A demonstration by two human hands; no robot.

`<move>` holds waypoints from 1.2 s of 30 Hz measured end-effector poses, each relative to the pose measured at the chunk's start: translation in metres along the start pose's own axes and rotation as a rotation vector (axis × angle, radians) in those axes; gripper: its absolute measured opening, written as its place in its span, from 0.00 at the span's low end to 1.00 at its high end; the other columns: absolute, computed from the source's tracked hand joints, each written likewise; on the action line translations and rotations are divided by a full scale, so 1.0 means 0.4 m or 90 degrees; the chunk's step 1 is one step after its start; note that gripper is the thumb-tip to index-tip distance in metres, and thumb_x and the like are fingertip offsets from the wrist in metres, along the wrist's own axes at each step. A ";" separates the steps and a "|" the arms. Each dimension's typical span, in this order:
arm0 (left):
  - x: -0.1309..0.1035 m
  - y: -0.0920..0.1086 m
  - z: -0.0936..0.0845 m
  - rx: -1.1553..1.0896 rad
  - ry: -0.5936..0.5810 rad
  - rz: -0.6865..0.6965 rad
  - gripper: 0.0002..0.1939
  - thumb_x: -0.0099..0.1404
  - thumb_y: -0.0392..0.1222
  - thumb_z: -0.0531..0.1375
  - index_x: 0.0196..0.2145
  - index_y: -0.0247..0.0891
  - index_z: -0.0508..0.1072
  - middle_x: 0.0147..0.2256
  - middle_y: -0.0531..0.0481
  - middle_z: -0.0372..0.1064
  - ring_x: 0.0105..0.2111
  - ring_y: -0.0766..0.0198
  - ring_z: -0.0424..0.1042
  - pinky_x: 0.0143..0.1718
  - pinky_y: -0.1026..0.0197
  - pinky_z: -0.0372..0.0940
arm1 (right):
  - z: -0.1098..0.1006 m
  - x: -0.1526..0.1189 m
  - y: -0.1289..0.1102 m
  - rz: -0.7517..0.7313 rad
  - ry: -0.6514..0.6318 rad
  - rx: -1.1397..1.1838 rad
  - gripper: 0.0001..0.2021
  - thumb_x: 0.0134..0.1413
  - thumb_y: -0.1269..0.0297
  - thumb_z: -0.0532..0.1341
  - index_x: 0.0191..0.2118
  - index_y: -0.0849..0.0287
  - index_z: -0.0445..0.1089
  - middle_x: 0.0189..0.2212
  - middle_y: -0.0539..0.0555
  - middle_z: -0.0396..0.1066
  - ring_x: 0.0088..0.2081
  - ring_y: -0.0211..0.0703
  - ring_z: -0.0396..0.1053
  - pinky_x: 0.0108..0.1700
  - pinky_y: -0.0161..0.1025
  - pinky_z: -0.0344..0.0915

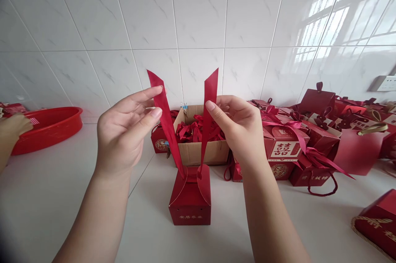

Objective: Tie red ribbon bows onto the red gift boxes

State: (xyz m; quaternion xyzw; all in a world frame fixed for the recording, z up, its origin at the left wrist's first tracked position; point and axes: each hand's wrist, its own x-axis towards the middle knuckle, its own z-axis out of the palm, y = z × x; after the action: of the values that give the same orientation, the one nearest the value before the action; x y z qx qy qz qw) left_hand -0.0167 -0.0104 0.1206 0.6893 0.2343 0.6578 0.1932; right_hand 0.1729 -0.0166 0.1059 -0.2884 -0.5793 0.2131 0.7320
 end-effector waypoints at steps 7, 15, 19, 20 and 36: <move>-0.012 0.008 0.024 -0.049 -0.058 -0.017 0.22 0.59 0.35 0.64 0.51 0.46 0.70 0.40 0.48 0.75 0.37 0.60 0.76 0.36 0.58 0.73 | 0.011 -0.006 0.000 0.054 -0.067 0.045 0.04 0.52 0.63 0.65 0.34 0.57 0.73 0.30 0.51 0.72 0.30 0.37 0.71 0.33 0.36 0.71; -0.019 0.007 0.046 -0.026 -0.106 -0.015 0.01 0.61 0.35 0.63 0.32 0.38 0.75 0.33 0.49 0.75 0.35 0.63 0.76 0.39 0.62 0.74 | 0.028 -0.015 -0.009 0.113 -0.161 0.040 0.05 0.55 0.64 0.63 0.33 0.59 0.73 0.17 0.45 0.62 0.17 0.29 0.57 0.18 0.28 0.54; -0.018 0.005 0.048 -0.048 -0.074 -0.054 0.10 0.59 0.35 0.64 0.39 0.40 0.73 0.39 0.49 0.73 0.31 0.66 0.75 0.35 0.62 0.74 | 0.032 -0.017 -0.017 0.122 -0.205 0.040 0.06 0.55 0.62 0.63 0.35 0.60 0.74 0.17 0.45 0.61 0.17 0.29 0.55 0.17 0.28 0.52; -0.017 0.004 0.047 -0.052 -0.060 -0.066 0.13 0.58 0.35 0.65 0.42 0.42 0.71 0.42 0.49 0.71 0.30 0.67 0.74 0.34 0.63 0.74 | 0.033 -0.018 -0.018 0.121 -0.212 0.043 0.06 0.55 0.62 0.63 0.34 0.60 0.74 0.17 0.45 0.61 0.17 0.28 0.54 0.17 0.28 0.52; -0.010 0.005 0.037 -0.096 -0.070 -0.163 0.19 0.57 0.35 0.65 0.45 0.41 0.65 0.33 0.52 0.71 0.30 0.66 0.74 0.31 0.65 0.72 | 0.039 -0.021 -0.023 0.133 -0.244 0.028 0.08 0.55 0.61 0.63 0.32 0.60 0.72 0.21 0.46 0.65 0.17 0.28 0.56 0.16 0.27 0.55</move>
State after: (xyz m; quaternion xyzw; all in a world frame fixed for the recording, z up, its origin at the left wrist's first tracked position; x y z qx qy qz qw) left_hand -0.0018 -0.0137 0.1177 0.6726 0.2591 0.6047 0.3389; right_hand 0.1557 -0.0259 0.1084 -0.2851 -0.6700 0.3513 0.5886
